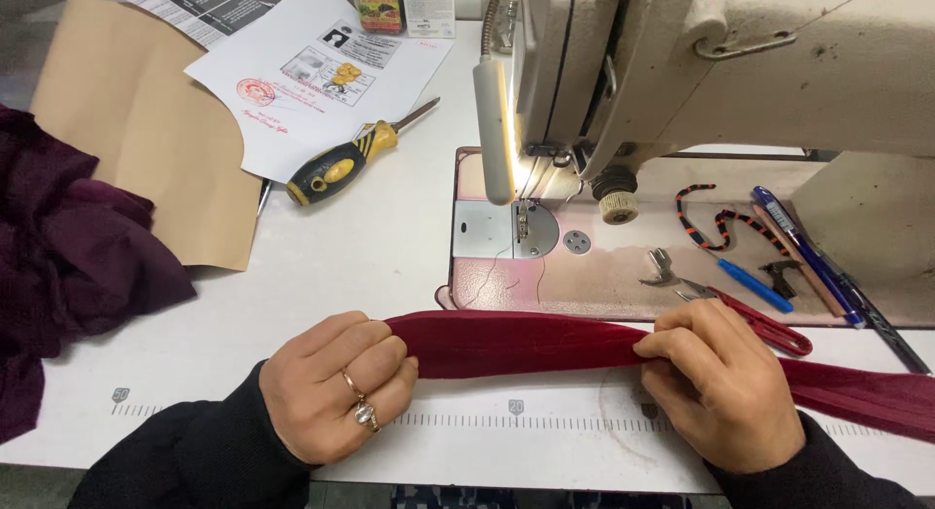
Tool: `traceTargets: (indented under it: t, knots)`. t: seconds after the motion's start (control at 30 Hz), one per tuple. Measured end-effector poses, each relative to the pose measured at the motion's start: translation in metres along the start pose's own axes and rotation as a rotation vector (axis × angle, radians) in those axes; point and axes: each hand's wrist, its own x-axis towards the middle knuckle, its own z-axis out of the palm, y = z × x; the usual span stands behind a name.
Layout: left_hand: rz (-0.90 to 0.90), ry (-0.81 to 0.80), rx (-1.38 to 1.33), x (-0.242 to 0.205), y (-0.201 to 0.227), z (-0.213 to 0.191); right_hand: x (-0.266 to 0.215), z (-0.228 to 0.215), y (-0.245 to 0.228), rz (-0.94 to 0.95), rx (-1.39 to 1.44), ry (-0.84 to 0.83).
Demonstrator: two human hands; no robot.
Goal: The person uses a seam ripper to remove stitches from a red zipper. They then position the zipper under the sewing machine needle and sew along its length. Finally, they use scissors to trim the excess thread.
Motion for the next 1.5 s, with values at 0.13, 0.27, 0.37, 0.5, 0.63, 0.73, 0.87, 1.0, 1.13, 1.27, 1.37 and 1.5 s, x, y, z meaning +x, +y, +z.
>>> traceTargets:
  t: [0.13, 0.27, 0.37, 0.5, 0.63, 0.73, 0.87, 1.0, 1.13, 1.27, 1.37, 1.5]
  knots:
    - [-0.012, 0.035, -0.006, -0.002, 0.0, 0.003, 0.002, 0.0, 0.0, -0.008, -0.005, -0.007]
    - [-0.022, -0.009, -0.023, -0.003, -0.001, 0.006, 0.016, -0.003, -0.012, 0.074, 0.024, -0.184]
    - [-0.017, -0.035, -0.05, -0.007, -0.001, 0.01, 0.031, 0.001, -0.031, 0.039, 0.105, -0.153]
    - [-0.036, -0.046, -0.041, -0.007, -0.001, 0.009, 0.043, 0.024, -0.047, 0.001, 0.122, -0.173]
    - [-0.064, -0.063, -0.047, -0.011, -0.001, 0.01, 0.049, 0.032, -0.052, -0.047, 0.114, -0.131]
    - [-0.072, -0.06, -0.086, -0.012, -0.003, 0.011, 0.047, 0.014, -0.025, 0.07, 0.134, -0.127]
    - [-0.064, -0.052, -0.047, -0.015, -0.004, 0.012, 0.025, -0.019, 0.008, 0.317, -0.023, 0.027]
    - [-0.127, -0.047, -0.058, -0.015, -0.004, 0.01, 0.01, -0.022, 0.0, 0.175, 0.059, -0.198]
    - [-0.3, -0.083, -0.156, -0.031, -0.006, 0.018, -0.015, -0.007, 0.016, 0.146, -0.077, -0.26]
    - [-0.443, -0.13, -0.396, -0.033, -0.019, 0.009, -0.017, -0.027, 0.004, 0.256, 0.002, -0.279]
    - [-0.804, -0.161, -0.608, -0.017, -0.037, -0.001, -0.016, -0.042, -0.019, 0.318, 0.105, -0.281]
    - [-0.903, -0.374, -0.717, 0.006, -0.072, 0.013, -0.013, -0.045, -0.049, 0.806, 0.171, -0.686]
